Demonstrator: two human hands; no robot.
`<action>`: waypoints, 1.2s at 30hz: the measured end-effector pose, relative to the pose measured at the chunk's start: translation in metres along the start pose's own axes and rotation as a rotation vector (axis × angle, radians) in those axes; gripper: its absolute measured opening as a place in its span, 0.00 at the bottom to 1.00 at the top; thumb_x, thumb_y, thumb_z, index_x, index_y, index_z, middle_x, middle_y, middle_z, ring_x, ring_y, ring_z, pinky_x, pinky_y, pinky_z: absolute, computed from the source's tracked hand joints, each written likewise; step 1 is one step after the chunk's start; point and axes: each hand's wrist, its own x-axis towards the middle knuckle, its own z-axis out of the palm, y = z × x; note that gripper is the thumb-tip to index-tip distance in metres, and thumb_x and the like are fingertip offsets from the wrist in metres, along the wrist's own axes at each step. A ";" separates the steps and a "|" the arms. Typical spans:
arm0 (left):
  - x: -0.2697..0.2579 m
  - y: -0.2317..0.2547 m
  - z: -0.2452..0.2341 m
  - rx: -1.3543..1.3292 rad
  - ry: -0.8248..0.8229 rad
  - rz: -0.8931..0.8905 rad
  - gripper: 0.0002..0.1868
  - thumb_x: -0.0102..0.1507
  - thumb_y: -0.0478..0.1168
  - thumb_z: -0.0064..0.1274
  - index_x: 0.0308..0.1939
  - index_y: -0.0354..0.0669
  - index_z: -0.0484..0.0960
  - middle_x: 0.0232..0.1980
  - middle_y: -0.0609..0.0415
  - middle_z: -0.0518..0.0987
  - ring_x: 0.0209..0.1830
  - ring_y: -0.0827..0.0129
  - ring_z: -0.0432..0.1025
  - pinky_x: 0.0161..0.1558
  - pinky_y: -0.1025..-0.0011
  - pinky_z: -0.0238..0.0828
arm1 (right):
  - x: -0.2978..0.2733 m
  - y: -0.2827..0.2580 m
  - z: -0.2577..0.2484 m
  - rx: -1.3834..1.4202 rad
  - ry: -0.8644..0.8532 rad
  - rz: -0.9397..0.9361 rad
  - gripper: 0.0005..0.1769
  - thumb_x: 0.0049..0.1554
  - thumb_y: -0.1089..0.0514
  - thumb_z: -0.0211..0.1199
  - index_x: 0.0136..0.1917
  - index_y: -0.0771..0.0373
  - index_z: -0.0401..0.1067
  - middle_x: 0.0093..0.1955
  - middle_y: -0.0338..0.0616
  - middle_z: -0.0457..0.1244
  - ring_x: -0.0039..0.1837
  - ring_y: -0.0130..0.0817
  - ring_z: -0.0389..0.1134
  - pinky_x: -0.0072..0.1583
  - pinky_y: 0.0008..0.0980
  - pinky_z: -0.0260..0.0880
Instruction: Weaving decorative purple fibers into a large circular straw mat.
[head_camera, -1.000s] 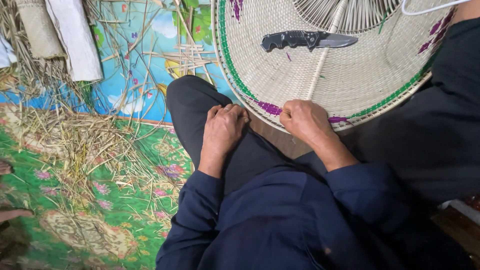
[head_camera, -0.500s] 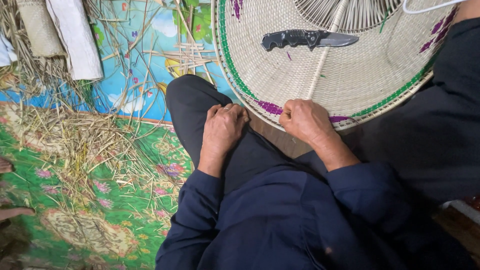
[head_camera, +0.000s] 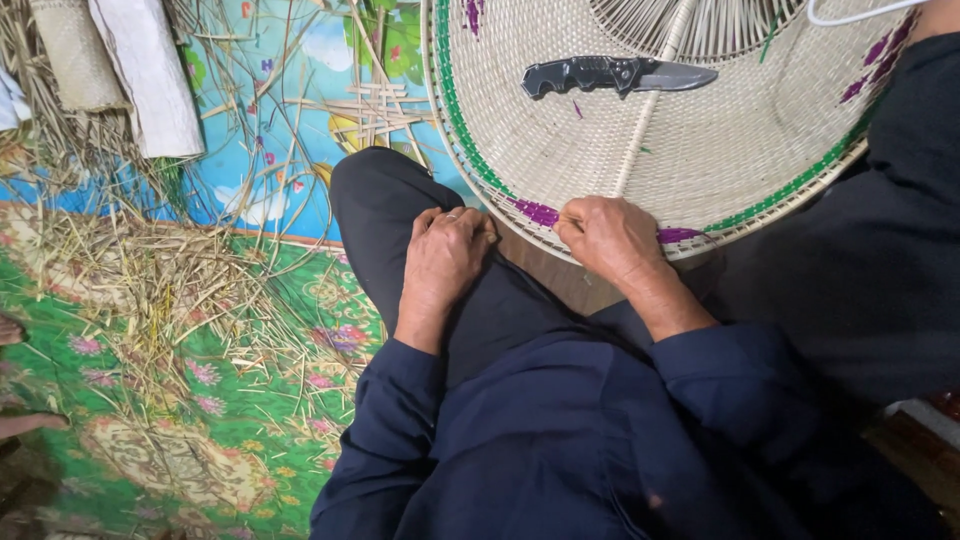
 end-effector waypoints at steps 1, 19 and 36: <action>0.000 0.000 0.000 0.000 0.000 0.000 0.05 0.54 0.45 0.48 0.30 0.52 0.72 0.30 0.59 0.74 0.38 0.68 0.70 0.55 0.65 0.49 | 0.000 -0.001 -0.001 0.000 0.000 0.000 0.11 0.45 0.50 0.48 0.29 0.55 0.67 0.31 0.47 0.62 0.41 0.53 0.63 0.41 0.48 0.61; 0.000 0.000 -0.001 -0.004 -0.019 0.003 0.04 0.53 0.45 0.48 0.29 0.53 0.72 0.28 0.59 0.73 0.38 0.68 0.70 0.55 0.64 0.49 | 0.000 0.000 0.002 0.005 -0.018 0.007 0.10 0.46 0.49 0.48 0.31 0.51 0.68 0.34 0.43 0.62 0.44 0.49 0.63 0.44 0.46 0.63; 0.001 0.000 -0.001 -0.001 -0.019 -0.002 0.05 0.53 0.45 0.48 0.30 0.52 0.71 0.30 0.58 0.74 0.39 0.68 0.70 0.56 0.64 0.49 | 0.001 -0.004 -0.001 -0.035 -0.027 0.011 0.12 0.45 0.48 0.48 0.29 0.53 0.68 0.34 0.44 0.62 0.44 0.50 0.63 0.44 0.48 0.62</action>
